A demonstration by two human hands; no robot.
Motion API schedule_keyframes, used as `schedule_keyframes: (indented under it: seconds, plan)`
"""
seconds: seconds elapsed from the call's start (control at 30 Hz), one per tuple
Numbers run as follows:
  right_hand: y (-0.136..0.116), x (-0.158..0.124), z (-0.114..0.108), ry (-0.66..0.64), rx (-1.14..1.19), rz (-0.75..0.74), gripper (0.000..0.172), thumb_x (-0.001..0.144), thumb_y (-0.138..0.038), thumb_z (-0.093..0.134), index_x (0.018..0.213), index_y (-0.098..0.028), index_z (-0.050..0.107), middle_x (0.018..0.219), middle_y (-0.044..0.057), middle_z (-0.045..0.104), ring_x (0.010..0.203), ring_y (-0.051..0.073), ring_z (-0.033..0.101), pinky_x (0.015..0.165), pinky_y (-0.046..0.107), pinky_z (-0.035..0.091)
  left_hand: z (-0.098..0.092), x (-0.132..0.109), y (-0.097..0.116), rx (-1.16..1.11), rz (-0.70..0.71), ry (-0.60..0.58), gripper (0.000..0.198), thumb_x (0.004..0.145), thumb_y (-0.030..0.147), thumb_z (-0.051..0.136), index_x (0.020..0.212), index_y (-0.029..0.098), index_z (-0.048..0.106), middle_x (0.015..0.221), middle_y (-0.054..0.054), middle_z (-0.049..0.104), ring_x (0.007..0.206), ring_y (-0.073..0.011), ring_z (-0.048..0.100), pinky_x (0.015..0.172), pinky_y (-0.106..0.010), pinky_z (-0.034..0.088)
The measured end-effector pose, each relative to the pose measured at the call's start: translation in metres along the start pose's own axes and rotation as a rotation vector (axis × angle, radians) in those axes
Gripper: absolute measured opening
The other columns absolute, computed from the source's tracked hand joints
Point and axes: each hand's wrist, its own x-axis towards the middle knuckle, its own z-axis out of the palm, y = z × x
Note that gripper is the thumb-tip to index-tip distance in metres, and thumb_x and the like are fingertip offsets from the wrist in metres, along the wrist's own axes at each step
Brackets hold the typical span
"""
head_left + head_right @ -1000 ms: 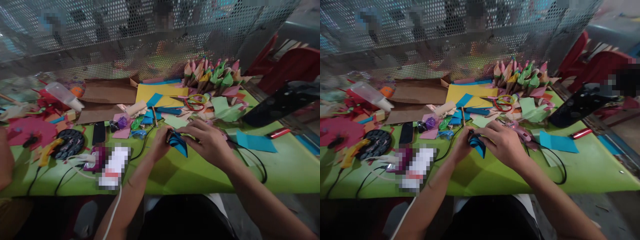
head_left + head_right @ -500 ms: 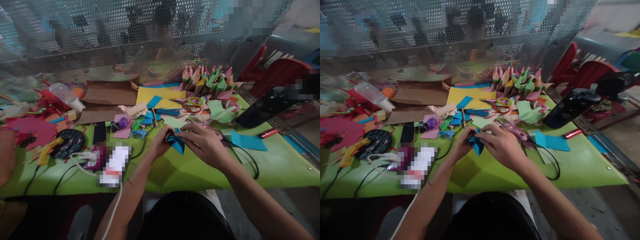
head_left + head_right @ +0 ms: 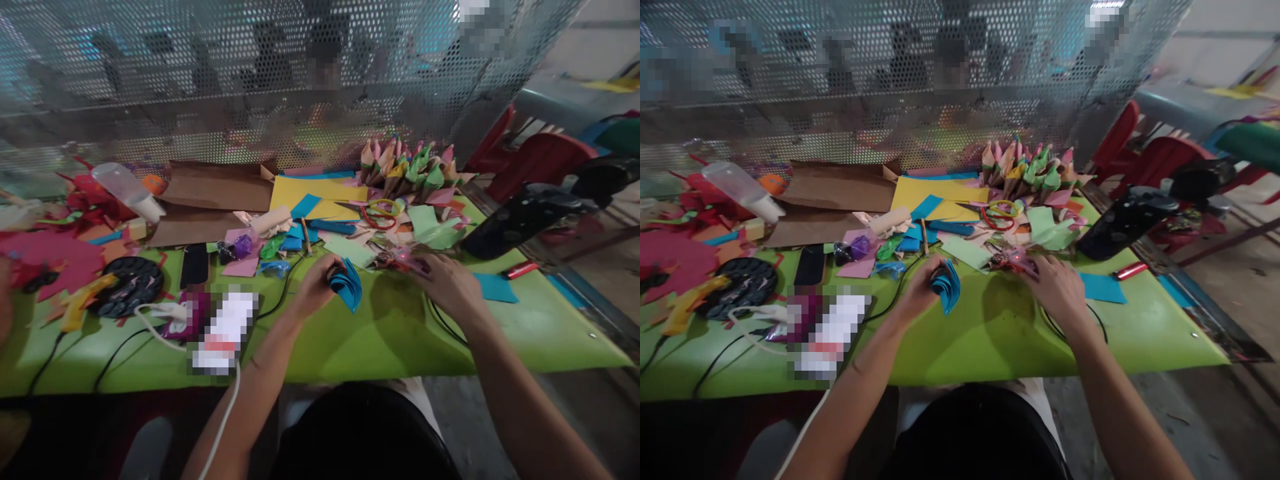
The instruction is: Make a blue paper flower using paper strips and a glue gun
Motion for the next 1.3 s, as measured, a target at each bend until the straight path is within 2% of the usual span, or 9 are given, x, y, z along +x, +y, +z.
schedule_keyframes:
  seconds: [0.33, 0.5, 0.63, 0.77, 0.97, 1.03, 1.13, 1.23, 1.3]
  plan:
    - [0.009, 0.016, 0.011, -0.180, 0.018, -0.056, 0.042, 0.078, -0.022, 0.066, 0.120, -0.019, 0.068, 0.113, 0.012, 0.074, 0.101, 0.028, 0.069, 0.076, 0.033, 0.047, 0.000, 0.000, -0.011, 0.016, 0.040, -0.009, 0.011, 0.078, 0.011, 0.056, 0.077, 0.022, 0.052, 0.075, 0.001, 0.060, 0.076, -0.0160, 0.058, 0.069, -0.028, 0.046]
    - [0.009, 0.016, 0.009, -0.089, 0.118, 0.030, 0.027, 0.082, -0.030, 0.061, 0.105, -0.022, 0.071, 0.104, 0.010, 0.075, 0.095, 0.027, 0.068, 0.071, 0.033, 0.046, 0.002, 0.002, -0.013, 0.028, 0.036, 0.006, 0.014, 0.075, 0.008, 0.054, 0.076, 0.022, 0.052, 0.073, 0.001, 0.059, 0.073, -0.0158, 0.057, 0.066, -0.028, 0.045]
    - [0.008, 0.013, -0.001, -0.017, 0.369, 0.167, 0.030, 0.077, -0.032, 0.062, 0.104, -0.022, 0.068, 0.095, 0.008, 0.075, 0.083, 0.026, 0.067, 0.068, 0.034, 0.047, 0.001, 0.002, -0.010, 0.004, 0.057, 0.007, 0.015, 0.075, 0.008, 0.053, 0.076, 0.022, 0.052, 0.072, 0.001, 0.058, 0.073, -0.0160, 0.057, 0.068, -0.029, 0.045]
    - [-0.001, 0.008, -0.017, 0.066, 0.855, 0.241, 0.037, 0.066, -0.036, 0.073, 0.100, -0.022, 0.064, 0.092, 0.006, 0.073, 0.082, 0.023, 0.067, 0.068, 0.032, 0.050, 0.000, 0.001, -0.006, -0.032, 0.038, -0.013, 0.013, 0.075, 0.010, 0.052, 0.078, 0.022, 0.053, 0.073, 0.001, 0.057, 0.074, -0.0159, 0.057, 0.068, -0.028, 0.045]
    - [-0.023, -0.004, -0.036, -0.142, 1.345, 0.280, 0.028, 0.063, -0.043, 0.083, 0.068, -0.022, 0.065, 0.057, 0.000, 0.063, 0.048, 0.014, 0.053, 0.044, 0.026, 0.039, 0.002, -0.001, -0.010, -0.118, 0.031, -0.015, 0.010, 0.077, 0.013, 0.056, 0.078, 0.022, 0.052, 0.074, 0.001, 0.058, 0.070, -0.0142, 0.055, 0.064, -0.026, 0.045]
    - [-0.027, -0.009, -0.039, -0.155, 1.391, 0.263, 0.031, 0.060, -0.045, 0.086, 0.065, -0.022, 0.066, 0.055, 0.000, 0.063, 0.049, 0.015, 0.056, 0.046, 0.027, 0.043, 0.002, -0.001, -0.011, -0.108, 0.041, -0.017, 0.010, 0.079, 0.015, 0.059, 0.077, 0.022, 0.052, 0.075, 0.001, 0.060, 0.070, -0.0137, 0.056, 0.065, -0.025, 0.047]
    - [-0.033, -0.017, -0.045, -0.152, 1.341, 0.191, 0.034, 0.060, -0.048, 0.089, 0.079, -0.024, 0.075, 0.074, 0.004, 0.075, 0.067, 0.023, 0.069, 0.057, 0.034, 0.055, 0.001, -0.002, -0.008, -0.078, 0.039, -0.032, 0.011, 0.078, 0.016, 0.063, 0.078, 0.021, 0.053, 0.075, 0.001, 0.061, 0.069, -0.0132, 0.056, 0.065, -0.024, 0.048]
    - [-0.040, -0.024, -0.061, -0.171, 1.138, -0.026, 0.031, 0.074, -0.050, 0.083, 0.092, -0.026, 0.078, 0.093, 0.006, 0.079, 0.084, 0.028, 0.073, 0.073, 0.040, 0.059, -0.001, -0.003, -0.002, -0.071, 0.003, -0.055, 0.009, 0.078, 0.017, 0.062, 0.080, 0.021, 0.054, 0.075, 0.001, 0.062, 0.069, -0.0131, 0.056, 0.065, -0.024, 0.047]
    - [-0.047, -0.026, -0.074, -0.154, 0.953, -0.228, 0.024, 0.084, -0.047, 0.075, 0.092, -0.025, 0.077, 0.091, 0.006, 0.077, 0.081, 0.026, 0.070, 0.075, 0.039, 0.057, -0.003, -0.004, 0.002, -0.073, -0.005, -0.074, 0.007, 0.079, 0.019, 0.061, 0.081, 0.021, 0.054, 0.076, 0.001, 0.062, 0.069, -0.0128, 0.055, 0.065, -0.024, 0.046]
